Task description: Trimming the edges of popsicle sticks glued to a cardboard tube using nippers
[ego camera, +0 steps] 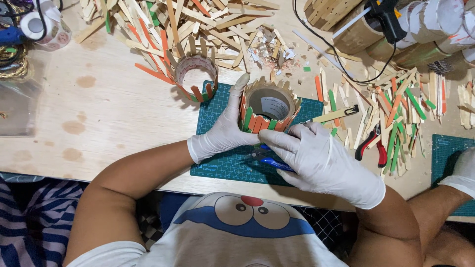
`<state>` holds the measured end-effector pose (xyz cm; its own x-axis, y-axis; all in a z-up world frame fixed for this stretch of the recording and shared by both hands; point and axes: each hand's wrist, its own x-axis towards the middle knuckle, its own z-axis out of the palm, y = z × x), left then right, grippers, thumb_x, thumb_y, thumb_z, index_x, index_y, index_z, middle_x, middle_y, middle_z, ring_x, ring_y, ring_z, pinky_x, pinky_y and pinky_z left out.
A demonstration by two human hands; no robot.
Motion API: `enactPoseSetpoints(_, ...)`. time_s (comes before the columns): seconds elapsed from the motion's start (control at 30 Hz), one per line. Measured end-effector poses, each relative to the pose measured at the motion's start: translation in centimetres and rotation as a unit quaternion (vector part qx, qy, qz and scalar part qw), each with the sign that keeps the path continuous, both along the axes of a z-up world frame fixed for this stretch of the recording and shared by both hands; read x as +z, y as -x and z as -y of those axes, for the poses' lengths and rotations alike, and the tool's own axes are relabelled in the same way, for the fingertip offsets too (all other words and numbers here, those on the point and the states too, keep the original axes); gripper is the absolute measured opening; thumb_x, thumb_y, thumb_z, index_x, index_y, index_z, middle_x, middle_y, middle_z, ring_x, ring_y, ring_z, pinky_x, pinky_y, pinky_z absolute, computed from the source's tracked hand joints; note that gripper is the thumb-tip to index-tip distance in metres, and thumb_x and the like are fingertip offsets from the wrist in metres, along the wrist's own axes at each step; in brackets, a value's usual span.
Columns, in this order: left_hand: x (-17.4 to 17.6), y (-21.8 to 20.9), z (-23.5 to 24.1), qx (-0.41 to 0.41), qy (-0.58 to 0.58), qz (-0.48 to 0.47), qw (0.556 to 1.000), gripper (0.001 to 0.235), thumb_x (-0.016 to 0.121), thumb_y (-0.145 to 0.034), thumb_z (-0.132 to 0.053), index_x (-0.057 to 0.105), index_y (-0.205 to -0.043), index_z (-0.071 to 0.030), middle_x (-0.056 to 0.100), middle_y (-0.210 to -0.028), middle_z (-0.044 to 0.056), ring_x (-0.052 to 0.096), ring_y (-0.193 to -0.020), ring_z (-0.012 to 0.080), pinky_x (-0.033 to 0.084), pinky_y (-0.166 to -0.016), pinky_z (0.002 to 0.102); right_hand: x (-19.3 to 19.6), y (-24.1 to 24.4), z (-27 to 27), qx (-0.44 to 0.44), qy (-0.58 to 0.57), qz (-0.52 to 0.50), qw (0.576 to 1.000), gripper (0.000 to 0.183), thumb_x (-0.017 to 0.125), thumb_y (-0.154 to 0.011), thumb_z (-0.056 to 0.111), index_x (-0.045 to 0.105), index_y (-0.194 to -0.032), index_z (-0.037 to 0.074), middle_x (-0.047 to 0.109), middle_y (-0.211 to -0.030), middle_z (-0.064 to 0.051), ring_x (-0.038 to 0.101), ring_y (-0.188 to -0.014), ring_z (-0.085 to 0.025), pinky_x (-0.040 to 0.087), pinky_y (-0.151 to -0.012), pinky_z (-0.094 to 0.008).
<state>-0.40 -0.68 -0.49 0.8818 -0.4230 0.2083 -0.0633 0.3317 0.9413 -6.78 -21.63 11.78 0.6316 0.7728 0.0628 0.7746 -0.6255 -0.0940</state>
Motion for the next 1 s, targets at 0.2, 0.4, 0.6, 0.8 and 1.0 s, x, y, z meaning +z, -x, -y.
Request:
enactPoseSetpoints(0.2, 0.0, -0.1, -0.4, -0.006, 0.0, 0.005, 1.0, 0.127, 0.098, -0.068, -0.014, 0.014, -0.163, -0.012, 0.03, -0.159, 0.017, 0.031, -0.144, 0.0248, 0.023, -0.125, 0.049, 2.2, -0.6, 0.4, -0.011, -0.131, -0.232, 0.964, 0.075, 0.076, -0.079, 0.039, 0.05, -0.143, 0.01, 0.053, -0.149, -0.013, 0.063, -0.098, -0.04, 0.05, -0.08, -0.051)
enactPoseSetpoints(0.4, -0.6, -0.2, -0.4, -0.005, -0.023, 0.025, 0.999, 0.129, 0.098, -0.067, -0.015, 0.013, -0.164, -0.011, 0.029, -0.161, 0.018, 0.03, -0.146, 0.0263, 0.023, -0.125, 0.049, 0.4, -1.8, 2.5, -0.006, -0.331, -0.555, 0.763, 0.076, 0.072, -0.083, 0.013, 0.047, -0.154, 0.014, 0.044, -0.156, -0.018, 0.051, -0.123, -0.035, 0.045, -0.099, -0.051)
enactPoseSetpoints(0.6, -1.3, -0.8, -0.9, -0.02, 0.006, 0.112, 0.994, 0.127, 0.098, -0.07, -0.014, 0.011, -0.162, -0.007, 0.04, -0.156, 0.018, 0.04, -0.144, 0.0279, 0.025, -0.123, 0.051, -1.5, -2.3, 4.8, 0.111, -0.384, -0.548, 0.735, 0.074, 0.081, -0.082, 0.027, 0.054, -0.148, 0.006, 0.055, -0.145, -0.024, 0.055, -0.13, -0.038, 0.046, -0.105, -0.054)
enactPoseSetpoints(0.8, -3.3, -1.7, 0.1, -0.024, 0.018, 0.181, 0.983, 0.129, 0.102, -0.064, -0.015, 0.016, -0.158, -0.001, 0.039, -0.156, 0.024, 0.042, -0.144, 0.0355, 0.031, -0.12, 0.054, -13.4, 0.6, 5.7, 0.048, -0.526, 0.157, 0.834, 0.052, 0.089, -0.06, 0.037, 0.068, -0.093, 0.003, 0.066, -0.091, -0.021, 0.065, -0.074, -0.038, 0.053, -0.06, -0.051)
enactPoseSetpoints(1.0, -0.2, -0.7, 0.5, -0.034, 0.036, 0.225, 0.973, 0.107, 0.091, -0.079, -0.024, 0.021, -0.16, -0.017, 0.036, -0.158, 0.016, 0.04, -0.145, 0.0317, 0.033, -0.121, 0.052, -19.0, 1.0, 5.9, 0.017, -0.573, 0.163, 0.803, 0.071, 0.095, -0.054, 0.044, 0.064, -0.103, 0.003, 0.068, -0.098, -0.024, 0.065, -0.081, -0.044, 0.055, -0.069, -0.058)
